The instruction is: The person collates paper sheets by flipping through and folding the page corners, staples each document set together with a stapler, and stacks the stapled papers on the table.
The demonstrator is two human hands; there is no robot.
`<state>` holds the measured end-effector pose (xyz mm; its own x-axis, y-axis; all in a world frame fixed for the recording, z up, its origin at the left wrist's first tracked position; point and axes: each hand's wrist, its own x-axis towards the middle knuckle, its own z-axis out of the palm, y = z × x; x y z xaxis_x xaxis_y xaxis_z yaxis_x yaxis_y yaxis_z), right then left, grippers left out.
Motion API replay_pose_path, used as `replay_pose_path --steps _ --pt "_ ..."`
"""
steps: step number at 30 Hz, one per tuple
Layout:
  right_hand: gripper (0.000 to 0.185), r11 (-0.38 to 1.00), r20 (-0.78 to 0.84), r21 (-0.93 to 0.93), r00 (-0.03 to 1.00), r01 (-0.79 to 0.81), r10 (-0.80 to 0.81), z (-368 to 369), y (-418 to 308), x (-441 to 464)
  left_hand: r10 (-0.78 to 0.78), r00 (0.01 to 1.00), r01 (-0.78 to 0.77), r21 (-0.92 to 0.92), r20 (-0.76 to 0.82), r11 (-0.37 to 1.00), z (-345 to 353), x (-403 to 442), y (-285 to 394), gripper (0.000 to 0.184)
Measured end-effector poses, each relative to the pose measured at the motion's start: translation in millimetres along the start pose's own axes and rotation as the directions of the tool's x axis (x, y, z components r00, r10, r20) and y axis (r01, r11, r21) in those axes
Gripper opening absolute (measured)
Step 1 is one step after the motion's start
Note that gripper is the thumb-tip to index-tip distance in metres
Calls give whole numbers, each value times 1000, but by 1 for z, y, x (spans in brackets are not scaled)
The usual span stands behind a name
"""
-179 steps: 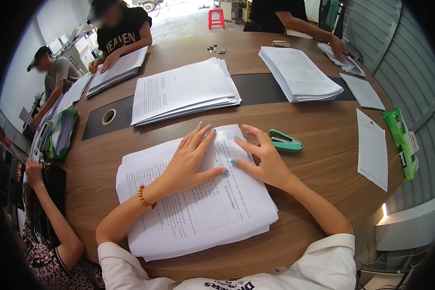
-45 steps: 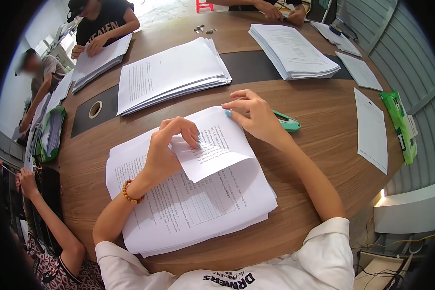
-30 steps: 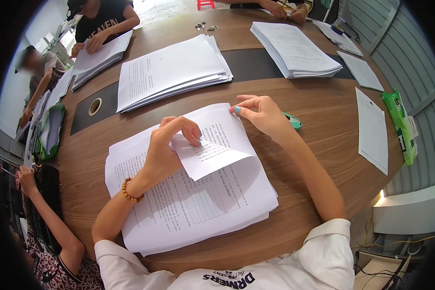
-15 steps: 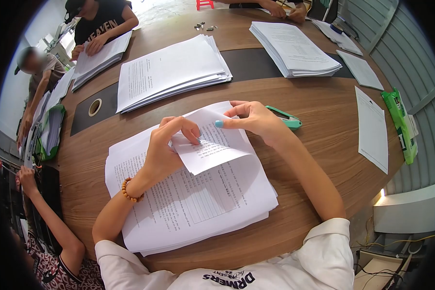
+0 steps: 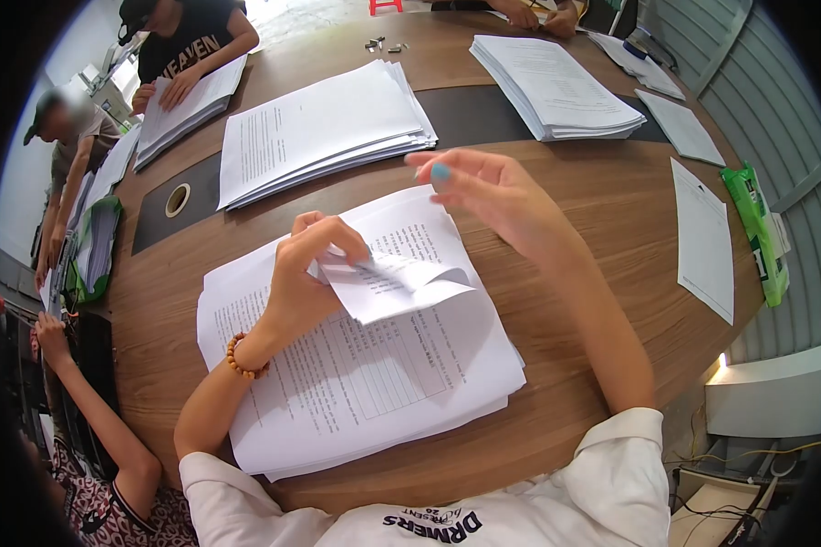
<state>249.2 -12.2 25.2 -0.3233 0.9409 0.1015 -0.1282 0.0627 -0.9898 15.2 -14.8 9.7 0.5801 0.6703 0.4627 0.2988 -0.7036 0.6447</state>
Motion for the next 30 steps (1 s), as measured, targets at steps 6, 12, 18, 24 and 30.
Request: replay_pose_path --steps 6,12,18,24,30 --pt "15 560 -131 -824 931 89 -341 -11 40 2 -25 999 22 -60 -40 998 -1 2 1 27" --pt "12 508 -95 -853 920 122 -380 -6 35 0 71 997 -72 10 10 997 -1 1 2 24" --pt "7 620 -155 -773 908 133 -388 -3 35 5 57 998 -57 23 -1 998 -1 2 0 27" --pt "9 517 -45 -819 870 249 -491 -4 42 10 50 999 -50 17 -5 999 -1 2 0 27" --pt "17 834 -123 -551 986 29 -116 16 2 0 88 989 -82 55 -119 995 0 2 5 25"
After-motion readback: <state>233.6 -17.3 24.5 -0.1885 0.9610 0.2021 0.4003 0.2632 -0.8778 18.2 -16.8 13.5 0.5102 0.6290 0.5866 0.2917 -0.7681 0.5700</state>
